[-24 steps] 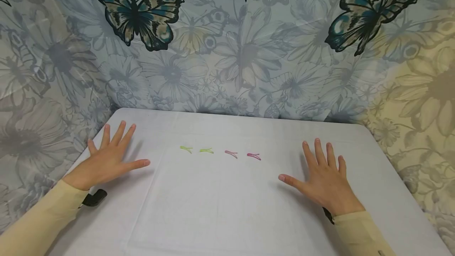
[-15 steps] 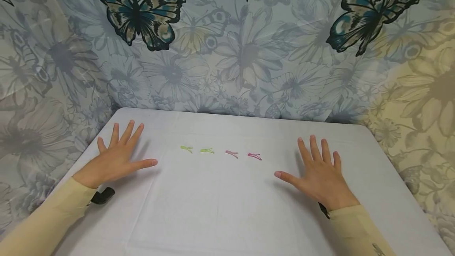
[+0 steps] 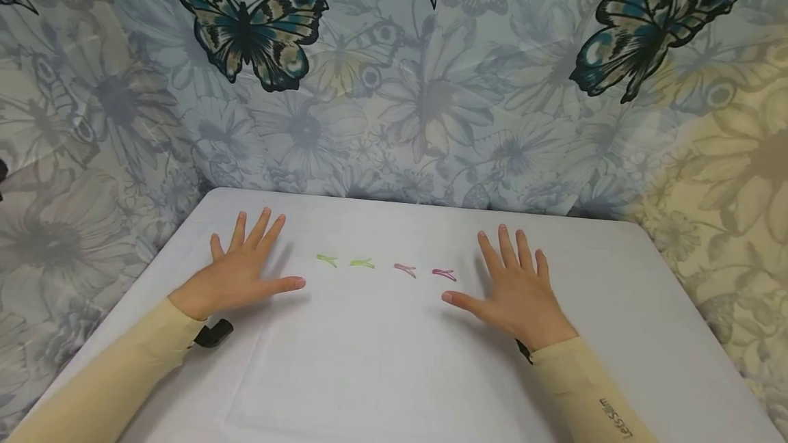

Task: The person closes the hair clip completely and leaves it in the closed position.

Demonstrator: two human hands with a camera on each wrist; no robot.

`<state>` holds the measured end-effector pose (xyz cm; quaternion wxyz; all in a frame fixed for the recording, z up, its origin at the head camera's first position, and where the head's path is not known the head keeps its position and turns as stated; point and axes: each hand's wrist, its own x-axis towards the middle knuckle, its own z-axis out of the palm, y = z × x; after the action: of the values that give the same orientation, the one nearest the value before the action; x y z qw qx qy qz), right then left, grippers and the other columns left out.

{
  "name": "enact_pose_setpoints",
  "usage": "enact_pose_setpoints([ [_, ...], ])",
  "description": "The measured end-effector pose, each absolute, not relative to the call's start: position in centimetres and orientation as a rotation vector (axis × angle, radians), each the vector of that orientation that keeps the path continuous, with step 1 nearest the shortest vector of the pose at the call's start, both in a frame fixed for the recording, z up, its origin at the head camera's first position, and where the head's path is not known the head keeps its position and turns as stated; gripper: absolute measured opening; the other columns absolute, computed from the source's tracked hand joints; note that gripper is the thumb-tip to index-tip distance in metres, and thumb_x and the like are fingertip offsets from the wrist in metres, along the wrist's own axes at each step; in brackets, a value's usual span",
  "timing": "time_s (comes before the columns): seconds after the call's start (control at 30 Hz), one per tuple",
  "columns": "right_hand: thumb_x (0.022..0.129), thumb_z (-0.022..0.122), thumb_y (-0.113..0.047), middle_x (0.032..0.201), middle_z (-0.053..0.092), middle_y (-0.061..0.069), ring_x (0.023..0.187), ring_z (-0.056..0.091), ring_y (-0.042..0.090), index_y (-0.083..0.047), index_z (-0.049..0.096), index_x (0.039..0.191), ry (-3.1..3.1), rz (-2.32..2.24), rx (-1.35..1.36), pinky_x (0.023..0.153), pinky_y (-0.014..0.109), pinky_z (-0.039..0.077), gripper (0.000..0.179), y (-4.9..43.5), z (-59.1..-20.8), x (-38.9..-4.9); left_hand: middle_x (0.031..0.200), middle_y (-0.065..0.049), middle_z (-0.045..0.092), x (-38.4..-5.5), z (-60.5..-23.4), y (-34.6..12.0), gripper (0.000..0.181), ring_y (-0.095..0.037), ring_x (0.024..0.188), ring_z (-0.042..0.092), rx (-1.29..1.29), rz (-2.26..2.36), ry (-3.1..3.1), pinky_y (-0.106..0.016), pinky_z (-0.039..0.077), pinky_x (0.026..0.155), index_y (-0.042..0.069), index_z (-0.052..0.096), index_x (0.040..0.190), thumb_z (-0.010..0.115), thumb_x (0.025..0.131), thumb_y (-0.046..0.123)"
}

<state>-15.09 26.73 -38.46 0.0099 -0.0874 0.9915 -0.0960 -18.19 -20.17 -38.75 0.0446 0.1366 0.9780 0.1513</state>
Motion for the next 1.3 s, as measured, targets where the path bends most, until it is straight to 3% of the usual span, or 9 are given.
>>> enact_pose_setpoints([
  [0.27,0.086,0.051,-0.095,0.183,-0.001,0.02,0.167,-0.002,0.052,-0.019,0.012,0.176,3.092,-0.331,-0.409,0.128,0.078,0.004,0.124,21.7,-38.1,-16.8,0.184,-0.011,-0.01,-18.6,-38.9,-17.2,0.125,-0.052,0.165,-0.019,0.478,0.474,2.984,-0.093,-0.005,0.114,0.025,0.0,0.176,0.057,0.086,0.092],
  [0.57,0.086,0.054,-0.095,0.182,0.009,0.018,0.168,0.009,0.047,-0.02,0.024,0.174,3.091,-0.386,-0.607,0.132,0.071,0.014,0.12,15.6,-38.0,-18.9,0.183,-0.008,-0.011,-19.7,-38.8,-14.9,0.121,-0.048,0.166,-0.018,0.566,0.505,2.964,-0.092,0.0,0.117,0.027,-0.002,0.175,0.057,0.09,0.089],
  [0.77,0.091,0.057,-0.086,0.18,0.018,0.02,0.167,0.018,0.048,-0.017,0.034,0.171,3.084,-0.363,-0.725,0.13,0.069,0.023,0.108,12.6,-38.1,-19.6,0.184,-0.008,-0.009,-20.3,-38.7,-14.7,0.115,-0.047,0.167,-0.014,0.633,0.548,2.95,-0.088,0.006,0.121,0.026,-0.001,0.176,0.058,0.094,0.083],
  [0.93,0.1,0.06,-0.068,0.176,0.031,0.022,0.164,0.028,0.048,-0.011,0.042,0.167,3.073,-0.329,-0.804,0.128,0.068,0.031,0.09,10.5,-38.1,-20.5,0.184,-0.008,-0.002,-20.9,-38.7,-15.2,0.112,-0.044,0.169,0.0,0.727,0.591,2.948,-0.077,0.016,0.129,0.022,0.006,0.176,0.061,0.096,0.078],
  [1.1,0.102,0.069,-0.053,0.171,0.042,0.02,0.16,0.039,0.044,-0.009,0.046,0.164,3.034,-0.346,-0.812,0.126,0.064,0.037,0.08,8.8,-38.4,-21.3,0.183,-0.013,0.013,-21.5,-38.7,-15.6,0.101,-0.041,0.168,0.017,0.783,0.66,2.903,-0.07,0.026,0.129,0.016,0.021,0.174,0.066,0.099,0.068],
  [1.3,0.103,0.069,-0.05,0.163,0.054,0.018,0.154,0.049,0.039,-0.01,0.055,0.158,3.002,-0.334,-0.863,0.122,0.061,0.044,0.07,7.0,-39.1,-21.8,0.177,-0.014,0.033,-21.8,-38.8,-16.2,0.087,-0.034,0.163,0.037,0.777,0.645,2.885,-0.062,0.037,0.127,0.013,0.039,0.168,0.067,0.102,0.061],
])
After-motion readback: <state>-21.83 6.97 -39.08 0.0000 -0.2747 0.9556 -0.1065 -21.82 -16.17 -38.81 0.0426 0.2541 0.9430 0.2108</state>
